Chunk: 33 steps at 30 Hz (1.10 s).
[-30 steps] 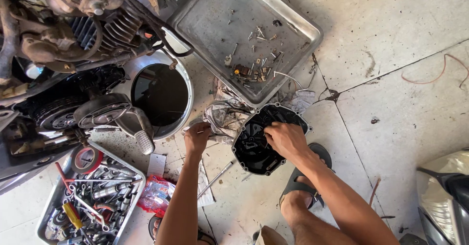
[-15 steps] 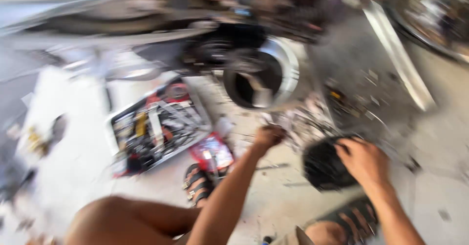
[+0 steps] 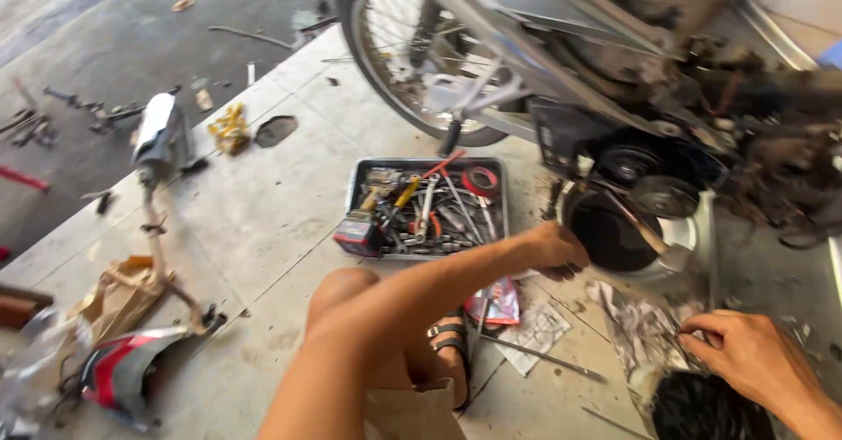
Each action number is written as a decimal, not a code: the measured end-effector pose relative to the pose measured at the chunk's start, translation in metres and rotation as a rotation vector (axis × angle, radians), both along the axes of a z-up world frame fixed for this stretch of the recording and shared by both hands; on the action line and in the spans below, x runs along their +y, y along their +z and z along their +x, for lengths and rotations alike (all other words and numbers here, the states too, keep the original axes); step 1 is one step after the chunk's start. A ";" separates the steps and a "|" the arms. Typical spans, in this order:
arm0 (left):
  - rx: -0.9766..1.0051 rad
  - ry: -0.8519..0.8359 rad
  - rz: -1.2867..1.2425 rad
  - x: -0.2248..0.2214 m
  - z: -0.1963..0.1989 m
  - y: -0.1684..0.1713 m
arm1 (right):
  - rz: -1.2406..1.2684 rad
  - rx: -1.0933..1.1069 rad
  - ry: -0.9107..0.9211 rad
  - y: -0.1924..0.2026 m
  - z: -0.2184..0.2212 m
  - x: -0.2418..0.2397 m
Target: Repairing and cleaning motorcycle engine components using hand tools and a cloth
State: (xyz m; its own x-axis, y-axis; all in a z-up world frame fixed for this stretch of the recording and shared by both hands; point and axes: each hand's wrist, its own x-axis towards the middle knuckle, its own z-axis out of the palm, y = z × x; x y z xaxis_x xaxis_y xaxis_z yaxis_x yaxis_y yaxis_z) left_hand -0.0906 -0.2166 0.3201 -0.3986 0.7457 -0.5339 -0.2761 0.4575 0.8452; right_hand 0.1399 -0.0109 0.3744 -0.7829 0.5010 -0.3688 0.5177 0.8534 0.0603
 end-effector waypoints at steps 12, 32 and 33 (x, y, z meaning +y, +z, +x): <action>0.148 0.778 0.119 -0.377 -0.076 0.042 | -0.307 0.219 0.322 0.033 -0.146 -0.172; -0.133 1.580 0.076 -0.593 0.076 -0.069 | -1.454 0.115 0.110 -0.054 -0.307 -0.367; -0.167 1.549 0.058 -0.601 0.061 -0.086 | -1.441 0.112 0.061 -0.066 -0.311 -0.377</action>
